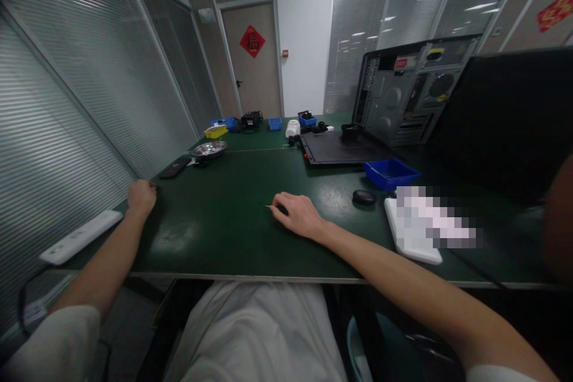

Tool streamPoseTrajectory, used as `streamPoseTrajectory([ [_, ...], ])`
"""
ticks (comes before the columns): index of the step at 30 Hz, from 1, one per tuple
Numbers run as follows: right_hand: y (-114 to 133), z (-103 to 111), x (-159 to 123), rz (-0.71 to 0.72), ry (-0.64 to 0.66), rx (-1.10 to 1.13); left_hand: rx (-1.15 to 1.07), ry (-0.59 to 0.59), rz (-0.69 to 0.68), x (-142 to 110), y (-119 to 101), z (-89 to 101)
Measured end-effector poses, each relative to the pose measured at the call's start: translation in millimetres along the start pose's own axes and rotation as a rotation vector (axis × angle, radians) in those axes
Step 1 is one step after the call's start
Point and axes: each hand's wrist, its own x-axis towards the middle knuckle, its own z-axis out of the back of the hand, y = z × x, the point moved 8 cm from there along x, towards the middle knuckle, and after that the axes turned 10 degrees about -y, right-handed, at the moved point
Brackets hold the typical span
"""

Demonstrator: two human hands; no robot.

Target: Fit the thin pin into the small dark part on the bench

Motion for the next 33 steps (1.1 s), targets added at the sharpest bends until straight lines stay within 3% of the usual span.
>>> streamPoseTrajectory([
  [9,0,0,0,-0.010,0.019,-0.003,0.088,-0.023,0.114,1,12,2.6],
  [12,-1,-2,0,-0.020,0.035,-0.011,0.056,-0.024,0.081,3,3,0.9],
  [14,-3,-4,0,-0.033,0.053,-0.015,-0.044,-0.004,0.006,1,-22,-0.6],
  [17,-6,-7,0,-0.050,0.074,-0.022,-0.302,0.100,-0.180,-19,-94,-1.2],
  [21,-7,-8,0,-0.053,0.071,-0.037,-0.683,0.362,-0.517,-90,-219,8.8],
  [24,-6,-6,0,-0.058,0.057,-0.057,-0.850,0.559,-0.729,-152,-287,16.8],
  [27,-7,-7,-1,-0.064,0.055,-0.076,-0.912,0.614,-0.812,-186,-315,17.4],
  [33,-11,-11,-1,-0.077,0.065,-0.101,-0.936,0.615,-0.735,-190,-307,6.1],
])
